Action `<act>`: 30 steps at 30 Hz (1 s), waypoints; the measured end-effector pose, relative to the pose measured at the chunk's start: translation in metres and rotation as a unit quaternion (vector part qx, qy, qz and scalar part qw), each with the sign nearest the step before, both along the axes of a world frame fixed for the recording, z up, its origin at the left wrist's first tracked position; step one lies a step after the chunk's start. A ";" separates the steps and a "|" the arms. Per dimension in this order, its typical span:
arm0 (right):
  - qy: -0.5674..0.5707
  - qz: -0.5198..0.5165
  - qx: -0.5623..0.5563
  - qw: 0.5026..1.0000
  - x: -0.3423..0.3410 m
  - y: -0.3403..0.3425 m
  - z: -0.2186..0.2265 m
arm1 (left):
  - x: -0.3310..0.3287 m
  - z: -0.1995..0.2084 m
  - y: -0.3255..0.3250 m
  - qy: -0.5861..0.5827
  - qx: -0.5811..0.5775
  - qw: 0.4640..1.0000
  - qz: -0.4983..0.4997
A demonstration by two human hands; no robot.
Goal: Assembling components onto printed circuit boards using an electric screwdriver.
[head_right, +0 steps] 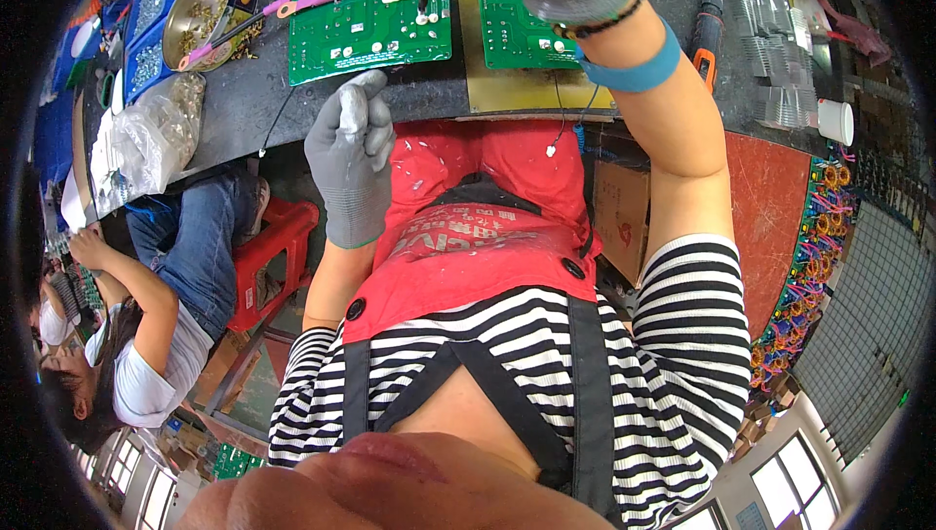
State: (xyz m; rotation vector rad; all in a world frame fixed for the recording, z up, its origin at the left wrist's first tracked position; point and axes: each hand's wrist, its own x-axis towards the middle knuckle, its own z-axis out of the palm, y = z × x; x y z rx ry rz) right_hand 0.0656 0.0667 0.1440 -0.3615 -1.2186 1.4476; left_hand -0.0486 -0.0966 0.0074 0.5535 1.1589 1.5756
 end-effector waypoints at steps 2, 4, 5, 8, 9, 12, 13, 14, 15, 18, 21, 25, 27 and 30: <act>-0.098 -0.142 0.083 0.982 0.003 0.013 0.004 | 0.000 -0.004 0.005 0.013 0.003 1.000 -0.011; -0.054 -0.115 0.071 0.989 0.010 0.019 -0.002 | -0.010 -0.007 0.007 0.033 -0.045 0.998 0.036; -0.055 -0.100 0.062 0.992 0.009 0.019 -0.003 | -0.020 -0.014 0.004 0.016 -0.039 0.997 0.064; -0.061 -0.069 0.041 0.995 0.003 0.019 -0.009 | -0.039 -0.013 0.000 0.037 -0.036 0.994 0.093; -0.050 -0.069 0.038 0.996 0.001 0.019 -0.011 | -0.040 -0.013 0.003 0.034 -0.038 0.994 0.093; -0.072 -0.087 0.056 0.992 -0.002 0.023 -0.016 | -0.047 -0.012 0.011 0.050 -0.074 0.990 0.113; -0.103 -0.105 0.078 0.986 -0.002 0.024 -0.018 | -0.050 -0.013 0.013 0.052 -0.072 0.991 0.100; -0.106 -0.104 0.078 0.986 -0.004 0.024 -0.018 | -0.051 -0.014 0.014 0.055 -0.069 0.992 0.087; -0.091 -0.100 0.067 0.989 -0.006 0.024 -0.019 | -0.052 -0.013 0.015 0.053 -0.070 0.992 0.088; -0.097 -0.059 0.038 0.993 -0.001 0.023 -0.018 | -0.053 -0.012 0.020 0.060 -0.065 0.991 0.096; -0.098 -0.068 -0.014 0.993 -0.013 0.013 -0.004 | -0.052 -0.010 0.021 0.042 -0.057 0.993 0.097; -0.131 -0.091 0.038 0.987 -0.010 0.018 -0.019 | -0.050 -0.011 0.020 0.027 -0.037 0.994 0.103; -0.131 -0.076 0.021 0.988 -0.008 0.018 -0.022 | -0.050 -0.014 0.018 0.019 -0.038 0.993 0.106; -0.120 -0.040 -0.021 0.992 -0.003 0.013 -0.016 | -0.049 -0.018 0.016 0.015 -0.002 0.995 0.095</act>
